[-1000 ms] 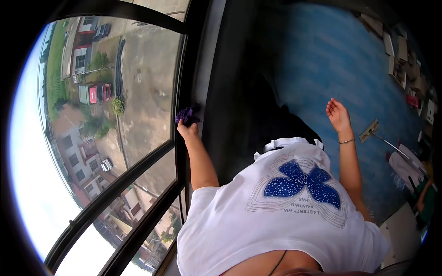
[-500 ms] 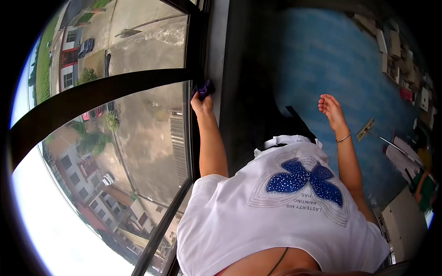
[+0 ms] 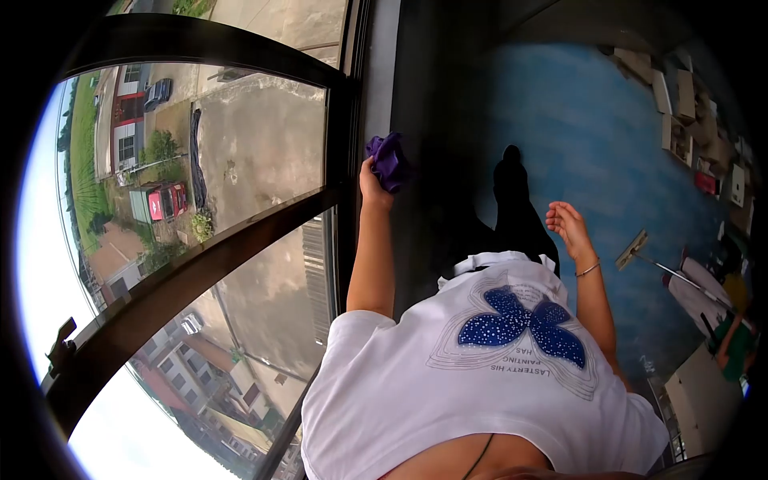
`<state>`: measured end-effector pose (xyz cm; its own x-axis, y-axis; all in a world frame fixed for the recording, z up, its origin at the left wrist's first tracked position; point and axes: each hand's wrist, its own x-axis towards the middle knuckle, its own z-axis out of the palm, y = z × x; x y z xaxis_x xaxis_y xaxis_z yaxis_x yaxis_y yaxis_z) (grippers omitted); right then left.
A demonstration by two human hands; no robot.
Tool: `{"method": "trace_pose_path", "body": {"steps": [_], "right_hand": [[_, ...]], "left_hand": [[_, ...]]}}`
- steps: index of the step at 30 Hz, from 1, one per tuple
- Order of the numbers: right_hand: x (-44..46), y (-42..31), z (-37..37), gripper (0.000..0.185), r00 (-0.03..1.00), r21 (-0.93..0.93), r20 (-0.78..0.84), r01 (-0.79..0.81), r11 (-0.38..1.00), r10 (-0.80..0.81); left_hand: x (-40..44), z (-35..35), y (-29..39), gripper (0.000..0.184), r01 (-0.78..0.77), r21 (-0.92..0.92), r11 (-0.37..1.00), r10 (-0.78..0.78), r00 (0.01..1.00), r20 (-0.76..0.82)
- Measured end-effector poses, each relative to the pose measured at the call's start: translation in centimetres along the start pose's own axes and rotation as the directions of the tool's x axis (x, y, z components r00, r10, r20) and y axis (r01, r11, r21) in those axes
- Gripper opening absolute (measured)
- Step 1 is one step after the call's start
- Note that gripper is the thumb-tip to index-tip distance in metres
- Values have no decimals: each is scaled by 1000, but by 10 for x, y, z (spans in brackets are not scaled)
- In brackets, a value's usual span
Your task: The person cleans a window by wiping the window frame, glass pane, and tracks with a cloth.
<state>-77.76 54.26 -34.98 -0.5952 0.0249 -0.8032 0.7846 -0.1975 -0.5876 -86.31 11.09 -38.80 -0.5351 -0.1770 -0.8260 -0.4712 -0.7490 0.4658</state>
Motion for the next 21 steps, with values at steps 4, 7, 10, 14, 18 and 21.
{"method": "trace_pose_path", "body": {"steps": [4,7,10,14,18,21], "right_hand": [[40,-33,-48,19,999,9,-38,-39,999,39],[76,-67,-87,19,999,-19,-47,-16,1000,15],[103,-111,-118,19,997,-39,-78,27,999,-30],[130,-177,-136,19,996,-90,-45,78,993,-83],[158,-243,-102,18,985,-143,90,161,977,-149],[160,-286,-39,22,950,-111,275,186,976,-150]], "left_hand": [[-7,1,-7,37,-63,-149,987,56,997,-51],[-9,3,-19,39,-177,-329,928,122,976,-181],[-4,14,-33,39,-233,-395,888,107,942,-317],[3,57,-50,39,-264,-448,854,143,947,-287],[-7,143,-52,39,-253,-409,877,181,962,-206],[-1,201,-46,42,-212,-253,944,239,967,85]]}}
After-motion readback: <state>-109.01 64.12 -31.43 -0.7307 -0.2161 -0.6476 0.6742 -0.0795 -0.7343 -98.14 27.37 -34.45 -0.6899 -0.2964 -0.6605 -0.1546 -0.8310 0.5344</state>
